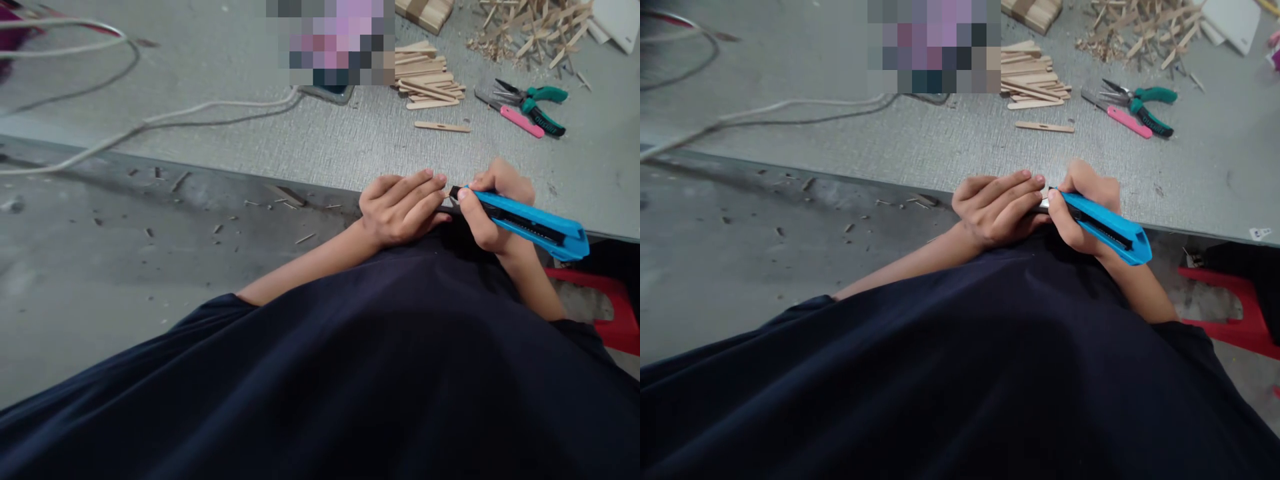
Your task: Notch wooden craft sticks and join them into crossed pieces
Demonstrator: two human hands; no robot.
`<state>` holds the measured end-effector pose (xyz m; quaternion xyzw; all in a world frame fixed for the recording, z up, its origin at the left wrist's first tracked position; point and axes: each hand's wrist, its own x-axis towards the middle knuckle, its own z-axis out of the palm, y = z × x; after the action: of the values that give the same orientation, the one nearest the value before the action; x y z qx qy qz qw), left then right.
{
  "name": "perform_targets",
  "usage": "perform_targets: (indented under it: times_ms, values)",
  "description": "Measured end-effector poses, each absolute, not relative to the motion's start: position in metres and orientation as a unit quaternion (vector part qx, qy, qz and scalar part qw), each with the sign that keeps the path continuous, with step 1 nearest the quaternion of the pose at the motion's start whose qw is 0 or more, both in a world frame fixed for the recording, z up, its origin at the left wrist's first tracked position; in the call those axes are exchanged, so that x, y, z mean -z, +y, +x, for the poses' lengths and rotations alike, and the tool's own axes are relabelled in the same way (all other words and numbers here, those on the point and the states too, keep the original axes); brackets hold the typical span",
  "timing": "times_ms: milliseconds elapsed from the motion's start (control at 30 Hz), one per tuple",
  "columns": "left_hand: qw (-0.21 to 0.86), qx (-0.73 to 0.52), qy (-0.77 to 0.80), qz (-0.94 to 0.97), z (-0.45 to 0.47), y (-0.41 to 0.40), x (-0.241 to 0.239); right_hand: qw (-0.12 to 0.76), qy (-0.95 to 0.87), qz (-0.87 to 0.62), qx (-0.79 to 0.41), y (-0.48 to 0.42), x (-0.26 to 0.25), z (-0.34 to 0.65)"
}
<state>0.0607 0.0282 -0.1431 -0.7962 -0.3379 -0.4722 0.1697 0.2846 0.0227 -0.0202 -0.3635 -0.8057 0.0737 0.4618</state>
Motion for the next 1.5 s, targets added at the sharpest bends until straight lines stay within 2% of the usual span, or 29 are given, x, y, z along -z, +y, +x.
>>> perform_targets:
  times_ms: [233, 467, 633, 800, 1067, 1267, 1500]
  values:
    - [0.219, 0.503, -0.33, -0.768, 0.06, 0.03, 0.143, 0.485, -0.784, -0.383, -0.053, 0.014, 0.03, 0.284]
    - [0.161, 0.509, -0.33, -0.779, 0.062, 0.028, 0.141, 0.57, -0.704, -0.422, -0.036, 0.012, 0.038, 0.288]
    - [0.152, 0.505, -0.335, -0.781, 0.063, 0.029, 0.146, 0.52, -0.748, -0.412, -0.02, 0.014, 0.039, 0.288]
    - [0.147, 0.493, -0.352, -0.782, 0.064, 0.03, 0.147, 0.523, -0.774, -0.357, -0.021, 0.014, 0.038, 0.286]
    - [0.16, 0.494, -0.346, -0.781, 0.064, 0.03, 0.149, 0.511, -0.773, -0.375, -0.027, 0.015, 0.04, 0.288]
    - [0.148, 0.549, -0.298, -0.767, 0.064, 0.031, 0.142, 0.501, -0.775, -0.385, -0.026, 0.014, 0.038, 0.287]
    - [0.135, 0.505, -0.337, -0.783, 0.064, 0.03, 0.14, 0.461, -0.785, -0.411, -0.043, 0.016, 0.027, 0.286]
